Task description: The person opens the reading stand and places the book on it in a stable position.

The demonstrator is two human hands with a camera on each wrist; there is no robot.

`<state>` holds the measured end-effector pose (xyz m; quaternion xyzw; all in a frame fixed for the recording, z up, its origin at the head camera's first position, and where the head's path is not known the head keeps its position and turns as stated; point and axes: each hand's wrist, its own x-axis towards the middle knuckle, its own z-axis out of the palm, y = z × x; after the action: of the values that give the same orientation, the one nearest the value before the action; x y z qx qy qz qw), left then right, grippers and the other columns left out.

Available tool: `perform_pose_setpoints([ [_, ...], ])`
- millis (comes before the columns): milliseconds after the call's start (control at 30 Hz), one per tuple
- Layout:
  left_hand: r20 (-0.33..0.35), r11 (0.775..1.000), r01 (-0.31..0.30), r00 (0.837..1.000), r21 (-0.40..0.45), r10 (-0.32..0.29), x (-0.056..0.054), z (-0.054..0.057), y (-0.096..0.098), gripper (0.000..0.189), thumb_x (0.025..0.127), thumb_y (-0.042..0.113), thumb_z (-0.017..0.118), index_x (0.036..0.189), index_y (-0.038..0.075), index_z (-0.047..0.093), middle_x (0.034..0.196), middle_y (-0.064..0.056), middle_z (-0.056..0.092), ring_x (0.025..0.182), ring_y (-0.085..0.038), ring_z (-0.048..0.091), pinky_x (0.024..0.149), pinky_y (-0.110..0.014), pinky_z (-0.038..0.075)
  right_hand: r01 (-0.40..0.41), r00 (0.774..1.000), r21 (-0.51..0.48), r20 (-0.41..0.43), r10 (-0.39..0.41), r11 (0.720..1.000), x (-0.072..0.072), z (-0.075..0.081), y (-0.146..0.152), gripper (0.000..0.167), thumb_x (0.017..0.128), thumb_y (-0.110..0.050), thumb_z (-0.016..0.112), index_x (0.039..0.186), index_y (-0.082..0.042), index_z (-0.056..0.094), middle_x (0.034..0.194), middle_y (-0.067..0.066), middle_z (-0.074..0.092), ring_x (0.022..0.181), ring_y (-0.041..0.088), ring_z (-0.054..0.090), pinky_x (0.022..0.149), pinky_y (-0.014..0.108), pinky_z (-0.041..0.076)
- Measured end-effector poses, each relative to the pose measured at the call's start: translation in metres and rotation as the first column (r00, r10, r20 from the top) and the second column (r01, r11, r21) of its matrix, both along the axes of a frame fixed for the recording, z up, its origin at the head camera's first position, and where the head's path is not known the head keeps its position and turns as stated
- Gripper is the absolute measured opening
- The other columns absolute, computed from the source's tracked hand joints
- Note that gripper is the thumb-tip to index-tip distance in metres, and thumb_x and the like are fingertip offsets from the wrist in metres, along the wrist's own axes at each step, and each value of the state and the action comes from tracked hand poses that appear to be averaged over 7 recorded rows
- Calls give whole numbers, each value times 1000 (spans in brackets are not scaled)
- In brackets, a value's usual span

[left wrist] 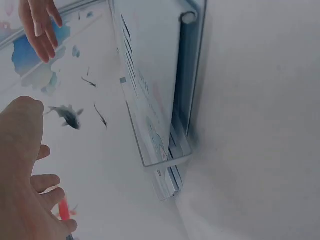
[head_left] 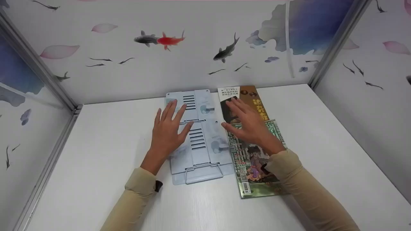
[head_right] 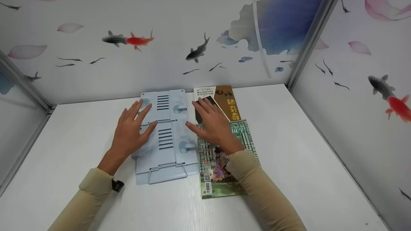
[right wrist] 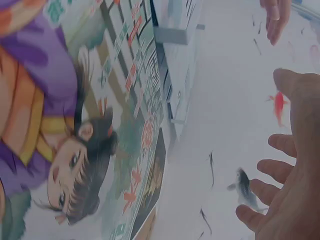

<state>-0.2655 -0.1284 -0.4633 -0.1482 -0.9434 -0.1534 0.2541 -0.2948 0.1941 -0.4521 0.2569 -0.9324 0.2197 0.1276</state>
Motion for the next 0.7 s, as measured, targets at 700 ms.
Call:
perform_pose_setpoints([
  [700,39,995,88,995,51,-90,33,-13,10,43,106,37,70,145,18,69,144,-7,67,136,-27,61,112,-48,53,-166,956,-77,230,180,983,49,-18,-36,52,103,-34,76,151,-17,62,144,8,68,116,28,74,97,44,63],
])
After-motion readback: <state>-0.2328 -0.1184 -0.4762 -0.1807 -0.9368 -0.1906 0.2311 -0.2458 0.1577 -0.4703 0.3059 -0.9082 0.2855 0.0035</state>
